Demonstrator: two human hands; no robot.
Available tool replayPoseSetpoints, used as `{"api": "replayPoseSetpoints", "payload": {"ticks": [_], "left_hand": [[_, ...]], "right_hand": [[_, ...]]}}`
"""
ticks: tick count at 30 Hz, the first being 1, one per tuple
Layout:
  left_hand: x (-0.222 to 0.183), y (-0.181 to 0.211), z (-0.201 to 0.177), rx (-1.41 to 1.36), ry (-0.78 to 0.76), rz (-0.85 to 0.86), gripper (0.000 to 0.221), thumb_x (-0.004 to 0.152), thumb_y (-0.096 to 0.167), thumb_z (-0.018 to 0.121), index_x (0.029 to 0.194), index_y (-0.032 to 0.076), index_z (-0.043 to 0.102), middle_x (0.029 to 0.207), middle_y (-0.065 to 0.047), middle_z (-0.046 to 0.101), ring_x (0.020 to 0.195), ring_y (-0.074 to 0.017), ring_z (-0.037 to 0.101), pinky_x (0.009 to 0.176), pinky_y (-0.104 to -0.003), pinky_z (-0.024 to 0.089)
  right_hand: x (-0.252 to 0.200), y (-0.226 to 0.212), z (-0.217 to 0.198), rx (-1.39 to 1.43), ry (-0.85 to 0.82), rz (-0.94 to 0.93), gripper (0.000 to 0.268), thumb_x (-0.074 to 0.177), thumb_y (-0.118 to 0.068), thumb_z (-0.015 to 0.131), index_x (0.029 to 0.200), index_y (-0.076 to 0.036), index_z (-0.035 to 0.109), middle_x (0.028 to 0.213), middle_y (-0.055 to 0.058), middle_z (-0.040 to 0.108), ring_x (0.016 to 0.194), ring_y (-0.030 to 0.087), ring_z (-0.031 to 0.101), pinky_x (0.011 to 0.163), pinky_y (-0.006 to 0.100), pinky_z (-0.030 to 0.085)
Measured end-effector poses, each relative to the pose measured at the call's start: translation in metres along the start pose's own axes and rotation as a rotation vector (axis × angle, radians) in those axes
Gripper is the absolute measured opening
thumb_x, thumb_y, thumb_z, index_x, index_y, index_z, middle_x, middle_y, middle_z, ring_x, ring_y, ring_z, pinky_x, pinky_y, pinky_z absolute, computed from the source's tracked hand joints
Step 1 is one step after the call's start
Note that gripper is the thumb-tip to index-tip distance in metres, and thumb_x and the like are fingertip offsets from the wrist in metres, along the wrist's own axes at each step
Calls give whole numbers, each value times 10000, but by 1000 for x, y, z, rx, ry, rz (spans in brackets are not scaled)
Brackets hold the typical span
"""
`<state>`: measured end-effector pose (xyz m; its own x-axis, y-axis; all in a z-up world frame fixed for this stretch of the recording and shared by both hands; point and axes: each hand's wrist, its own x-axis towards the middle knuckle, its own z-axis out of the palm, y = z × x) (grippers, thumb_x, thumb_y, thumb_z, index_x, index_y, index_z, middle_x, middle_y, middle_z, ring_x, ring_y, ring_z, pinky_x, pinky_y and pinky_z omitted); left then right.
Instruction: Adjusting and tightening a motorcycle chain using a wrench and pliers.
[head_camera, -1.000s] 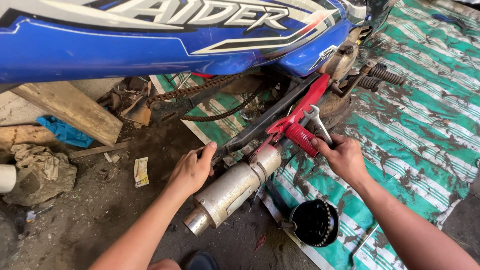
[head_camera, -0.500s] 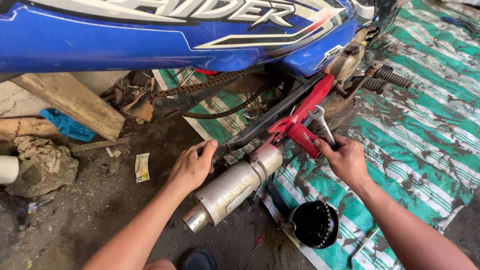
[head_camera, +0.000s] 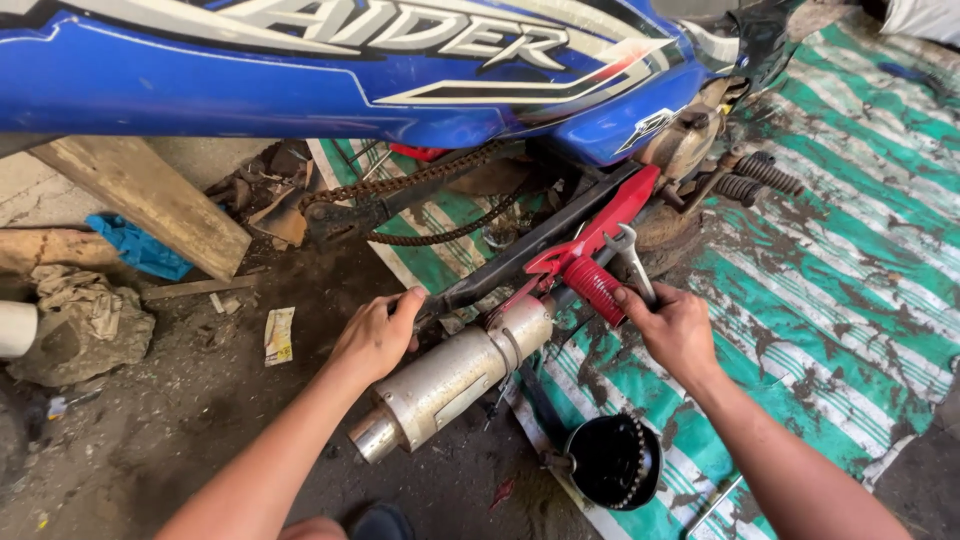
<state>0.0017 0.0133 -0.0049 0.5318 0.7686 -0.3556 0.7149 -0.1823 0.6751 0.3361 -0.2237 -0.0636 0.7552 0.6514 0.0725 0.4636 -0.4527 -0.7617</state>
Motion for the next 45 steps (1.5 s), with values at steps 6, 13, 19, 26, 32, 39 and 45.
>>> {"api": "replayPoseSetpoints", "payload": {"ticks": [6, 13, 19, 26, 32, 39, 45], "left_hand": [[6, -14, 6, -2, 20, -47, 857, 1074, 686, 387, 738, 36, 834, 844, -264, 810, 905, -468, 780, 864, -514, 587], [-10, 11, -6, -43, 27, -23, 721, 1033, 622, 461, 862, 22, 823, 724, -172, 795, 769, -360, 790, 792, -486, 588], [0, -5, 5, 35, -7, -44, 826, 1036, 715, 366, 758, 78, 813, 786, -202, 810, 895, -430, 768, 865, -475, 576], [-9, 4, 6, -89, -19, -115, 888, 1030, 801, 402, 1146, 10, 786, 879, -241, 840, 908, -377, 825, 894, -454, 597], [27, -41, 40, -324, -39, -142, 880, 1052, 832, 344, 1543, 208, 725, 987, -205, 870, 919, -270, 833, 887, -361, 604], [9, -10, 25, -639, -17, 47, 907, 1070, 758, 319, 1489, 80, 751, 1178, -311, 831, 822, -261, 796, 574, -244, 558], [-3, 24, 13, -291, 141, -186, 864, 1011, 862, 378, 1313, 230, 885, 795, -132, 830, 765, -276, 760, 735, -412, 576]], "right_hand": [[-3, -4, -2, 3, 0, -1, 406, 958, -502, 893, 862, -112, 833, 612, 188, 678, 619, 320, 674, 669, 442, 536], [-2, 0, -1, 6, -1, 13, 386, 960, -481, 895, 857, -113, 838, 588, 184, 649, 599, 289, 633, 659, 426, 534], [-1, 5, -1, 5, 1, -7, 336, 968, -458, 886, 900, -130, 854, 596, 191, 652, 599, 305, 647, 653, 422, 529], [-1, 6, 4, 32, 15, 2, 302, 958, -457, 895, 933, -157, 873, 602, 175, 672, 610, 257, 641, 654, 408, 529], [-2, 3, 3, 44, 15, 9, 286, 954, -444, 898, 962, -159, 872, 578, 164, 639, 590, 249, 598, 632, 407, 504], [3, 21, 16, 89, -11, -16, 348, 924, -413, 916, 1069, -112, 816, 646, 176, 645, 680, 295, 635, 690, 423, 491], [6, 24, 21, 156, -25, -55, 447, 887, -457, 930, 1192, -155, 806, 735, 173, 680, 702, 288, 635, 694, 423, 496]]}}
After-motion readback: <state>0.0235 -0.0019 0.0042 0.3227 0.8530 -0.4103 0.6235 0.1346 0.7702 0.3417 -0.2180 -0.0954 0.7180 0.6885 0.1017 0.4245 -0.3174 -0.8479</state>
